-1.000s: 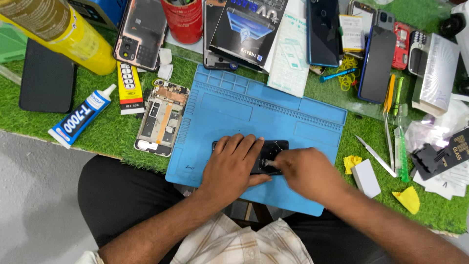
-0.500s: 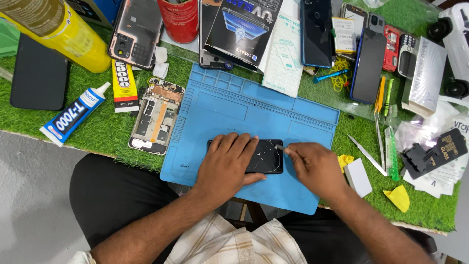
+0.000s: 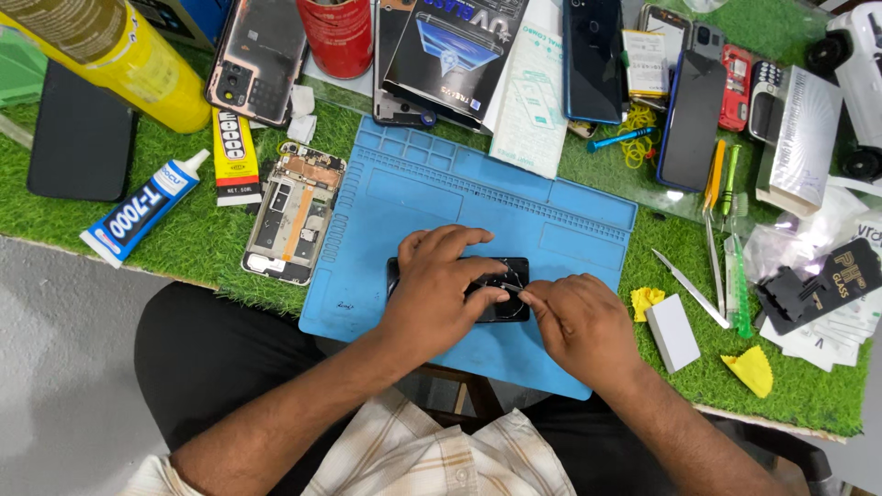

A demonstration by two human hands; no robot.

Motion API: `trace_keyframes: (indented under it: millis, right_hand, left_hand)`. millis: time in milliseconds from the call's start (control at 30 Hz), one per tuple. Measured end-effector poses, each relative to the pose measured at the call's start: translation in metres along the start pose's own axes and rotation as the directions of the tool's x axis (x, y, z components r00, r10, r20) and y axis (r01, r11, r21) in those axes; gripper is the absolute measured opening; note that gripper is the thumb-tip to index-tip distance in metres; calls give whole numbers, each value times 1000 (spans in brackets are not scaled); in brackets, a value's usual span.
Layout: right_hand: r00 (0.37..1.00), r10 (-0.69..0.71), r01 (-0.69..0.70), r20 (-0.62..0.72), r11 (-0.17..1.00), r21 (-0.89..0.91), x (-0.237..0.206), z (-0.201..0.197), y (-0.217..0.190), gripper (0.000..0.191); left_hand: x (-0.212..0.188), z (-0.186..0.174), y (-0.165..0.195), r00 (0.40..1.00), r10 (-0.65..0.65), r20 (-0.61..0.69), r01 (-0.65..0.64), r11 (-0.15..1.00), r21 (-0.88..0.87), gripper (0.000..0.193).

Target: The person works at a repair bench removing the cracked back glass from a smartphone. They hold the phone on a blue mat while prying along its edge with a small blade, set the phone down and pick up another phone, peel the loosened glass away by hand, brush debris off with a toothbrush, and finally hold the phone up.

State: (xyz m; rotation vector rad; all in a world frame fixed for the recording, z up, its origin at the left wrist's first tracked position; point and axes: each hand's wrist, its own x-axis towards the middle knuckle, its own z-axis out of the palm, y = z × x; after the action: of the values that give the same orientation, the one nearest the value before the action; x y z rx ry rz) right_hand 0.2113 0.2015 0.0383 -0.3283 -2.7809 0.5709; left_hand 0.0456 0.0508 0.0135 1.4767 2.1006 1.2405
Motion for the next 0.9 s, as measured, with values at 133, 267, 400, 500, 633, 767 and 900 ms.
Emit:
trace_keyframes:
  millis: [133,267,400,500,633,767,900]
  right_hand:
    - [996,-81,80,-37,997,-16,0,-3,0,8]
    - [999,-36,37,-36,999,9,-3,-4,3,7]
    - [997,56,-54,-59,998,32,-6,-8,9,6]
    - [987,162,-161,-9,985,55,-8,-9,13,8]
    - [971,232,-235,64,971,43,-7,-5,16,12]
    - [952,274,-283,137,958,47,-3,-1,16,15]
    - [887,411,-427,212,904,34,2,4,17,16]
  left_hand:
    - [3,2,-4,999,-22,48,24,999,-36,11]
    - [-1,0,-7,1000,3,31,-4,1000,31,10]
    - [-4,-6,-8,998,68,7,-68,977,204,14]
    - [-7,-9,-7,992,125,5,-122,954,272,6]
    - [-8,-10,-6,981,191,-19,-176,934,310,10]
    - [-7,-12,-6,985,174,-13,-163,944,286,16]
    - [-17,-17,-3,992,126,0,-119,938,326,37]
